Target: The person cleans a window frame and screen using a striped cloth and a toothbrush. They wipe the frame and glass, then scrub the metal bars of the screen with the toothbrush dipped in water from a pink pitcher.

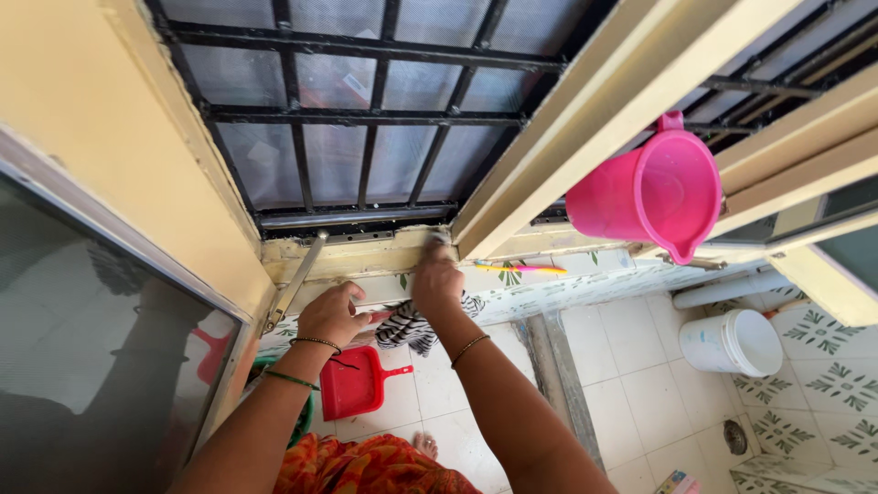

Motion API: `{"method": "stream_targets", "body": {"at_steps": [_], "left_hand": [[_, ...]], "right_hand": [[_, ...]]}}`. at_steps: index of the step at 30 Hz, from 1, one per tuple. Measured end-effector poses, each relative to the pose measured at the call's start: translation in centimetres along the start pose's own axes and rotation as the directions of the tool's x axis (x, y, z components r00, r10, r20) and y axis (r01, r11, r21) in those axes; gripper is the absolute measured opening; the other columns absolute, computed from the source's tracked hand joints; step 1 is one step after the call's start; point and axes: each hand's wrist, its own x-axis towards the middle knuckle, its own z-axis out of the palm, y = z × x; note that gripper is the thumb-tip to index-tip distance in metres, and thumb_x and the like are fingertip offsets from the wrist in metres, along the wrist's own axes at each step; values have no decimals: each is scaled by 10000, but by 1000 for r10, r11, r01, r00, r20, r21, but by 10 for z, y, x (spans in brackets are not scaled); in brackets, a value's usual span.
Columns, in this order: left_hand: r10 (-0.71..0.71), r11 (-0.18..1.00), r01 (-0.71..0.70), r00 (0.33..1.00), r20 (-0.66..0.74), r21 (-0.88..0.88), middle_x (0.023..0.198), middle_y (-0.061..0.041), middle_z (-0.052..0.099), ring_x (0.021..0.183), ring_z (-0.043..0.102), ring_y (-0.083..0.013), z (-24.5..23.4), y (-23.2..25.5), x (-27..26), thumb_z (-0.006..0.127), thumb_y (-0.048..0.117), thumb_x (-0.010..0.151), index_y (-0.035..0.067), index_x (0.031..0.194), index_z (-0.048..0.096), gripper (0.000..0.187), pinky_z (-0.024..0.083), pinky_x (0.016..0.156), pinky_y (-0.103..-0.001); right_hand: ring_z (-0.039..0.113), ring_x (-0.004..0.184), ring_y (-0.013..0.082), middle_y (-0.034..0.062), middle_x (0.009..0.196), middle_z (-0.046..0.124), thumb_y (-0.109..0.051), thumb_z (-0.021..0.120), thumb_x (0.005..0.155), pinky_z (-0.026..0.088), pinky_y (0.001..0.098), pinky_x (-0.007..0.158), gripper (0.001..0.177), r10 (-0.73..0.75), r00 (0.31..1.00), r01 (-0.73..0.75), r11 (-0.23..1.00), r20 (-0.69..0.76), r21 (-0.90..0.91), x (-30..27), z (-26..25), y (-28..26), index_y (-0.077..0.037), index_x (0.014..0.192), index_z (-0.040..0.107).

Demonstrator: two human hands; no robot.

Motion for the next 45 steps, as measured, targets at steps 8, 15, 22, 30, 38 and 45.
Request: {"method": "stream_targets", "body": {"at_steps": [8,15,22,30,38,45], "left_hand": [[-109,972,11,907,-408,-234,958,-27,765,848,740,-238,12,33,-15,670,253,896,206,1082,713,196,568,734,-396],[210,954,-277,893,-397,-118,982,-18,747,876,735,-224,32,136,-27,662,238,890,197,1044,709,166,571,753,-378],[469,880,-429,854,-227,206,1194,-60,658,1128,633,-288,103,236,6,694,210,846,188,1093,720,248,486,956,-458],[400,866,-325,906,-137,380,1331,-72,603,1158,628,-288,165,262,60,606,111,871,160,1203,666,341,463,960,-542],[298,826,-376,924,242,420,1301,-97,570,1217,578,-273,179,278,105,589,8,833,137,1232,622,420,507,966,-421],[701,660,-713,698,147,237,1132,-65,631,1102,622,-266,158,297,72,580,121,930,149,1137,658,222,478,965,-451]], "right_hand": [[454,1381,277,63,1644,358,-260,585,979,449,469,981,542,-373,907,353,927,-197,-127,-57,14,-7,-164,1501,474],[384,1372,338,78,1599,360,-244,558,953,394,514,1027,680,-275,934,274,961,-226,-39,-57,46,87,-128,1594,364],[285,1450,376,138,1595,318,-428,599,862,246,539,1195,777,-413,845,447,894,-341,25,-26,86,93,-136,1543,365],[467,1421,380,82,1583,461,-268,568,923,378,510,1191,610,-378,553,469,878,-743,-98,-11,107,94,-188,1523,492],[573,1268,362,101,1471,582,-312,592,884,417,544,1026,525,-362,407,593,803,-839,-59,-13,106,111,-137,1376,645],[519,1294,355,101,1461,535,-242,567,935,408,525,1059,552,-355,637,513,858,-684,33,-14,118,167,-161,1481,535]]}}
